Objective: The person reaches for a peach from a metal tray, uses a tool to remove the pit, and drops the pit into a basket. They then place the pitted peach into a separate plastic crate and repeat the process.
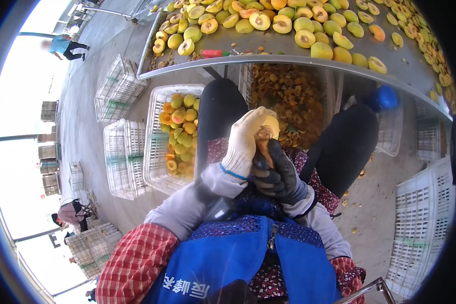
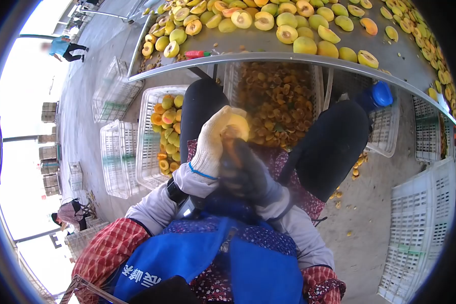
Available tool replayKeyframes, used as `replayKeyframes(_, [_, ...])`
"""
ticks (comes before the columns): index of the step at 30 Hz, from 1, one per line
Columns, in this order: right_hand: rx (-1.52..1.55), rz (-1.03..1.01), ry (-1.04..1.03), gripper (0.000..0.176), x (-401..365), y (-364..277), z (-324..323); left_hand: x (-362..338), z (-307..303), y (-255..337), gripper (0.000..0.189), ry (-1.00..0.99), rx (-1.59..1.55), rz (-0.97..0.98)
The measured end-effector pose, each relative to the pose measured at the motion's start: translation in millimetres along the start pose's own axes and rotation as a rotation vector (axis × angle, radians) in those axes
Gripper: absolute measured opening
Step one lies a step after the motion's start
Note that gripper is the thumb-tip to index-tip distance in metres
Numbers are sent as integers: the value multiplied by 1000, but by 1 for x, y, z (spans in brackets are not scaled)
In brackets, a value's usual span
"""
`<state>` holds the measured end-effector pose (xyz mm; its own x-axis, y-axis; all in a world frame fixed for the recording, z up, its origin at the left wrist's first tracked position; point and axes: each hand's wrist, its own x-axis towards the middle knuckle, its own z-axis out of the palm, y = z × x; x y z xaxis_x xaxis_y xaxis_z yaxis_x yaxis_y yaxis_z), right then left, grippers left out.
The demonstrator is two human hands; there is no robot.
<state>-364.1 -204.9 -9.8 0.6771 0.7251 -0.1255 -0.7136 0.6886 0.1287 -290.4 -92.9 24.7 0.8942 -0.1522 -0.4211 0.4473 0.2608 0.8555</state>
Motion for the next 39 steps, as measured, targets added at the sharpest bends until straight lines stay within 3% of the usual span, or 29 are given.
replayKeyframes(2, [-9,11,42,48,0,-2,6,2,-3,-1,38,-4,1,9])
replayKeyframes(4, [-103,-50,244,49,2,0,23,5,-5,-3,38,-7,16,37])
replayKeyframes(7, [-356,-111,415,51,3,2,20,16,-17,9,34,150,-473,-339])
replayKeyframes(8, [-401,-115,419,51,3,-1,22,10,-11,8,35,252,-463,-265])
replayKeyframes(12, [-547,-97,296,51,0,-3,33,8,-40,8,39,230,-300,-204])
replayKeyframes(17, [-300,-188,342,49,-1,-4,6,-1,-96,45,44,208,-40,156])
replayKeyframes(19, [-152,-165,321,49,-2,-11,-6,5,-147,59,50,335,144,233])
replayKeyframes(21, [-115,-150,329,50,-3,-12,-5,22,-221,66,47,468,612,298])
replayKeyframes(23, [-147,-130,427,51,-5,-14,3,22,-272,83,42,489,1373,246])
replayKeyframes(26, [-276,-164,270,50,-10,-21,18,41,-265,111,38,671,1194,169])
replayKeyframes(27, [-321,-171,201,49,-13,-23,23,51,-254,119,37,624,1158,207])
replayKeyframes(28, [-263,-225,-121,47,-10,-26,8,66,-236,126,37,579,1120,246])
replayKeyframes(31, [-55,-155,375,46,10,-37,-14,129,-198,141,34,474,1191,380])
replayKeyframes(35, [-310,-198,370,47,9,-46,11,224,-151,178,41,293,1380,551])
replayKeyframes(39, [-181,-268,645,46,17,-63,-13,335,-156,209,67,484,1613,618])
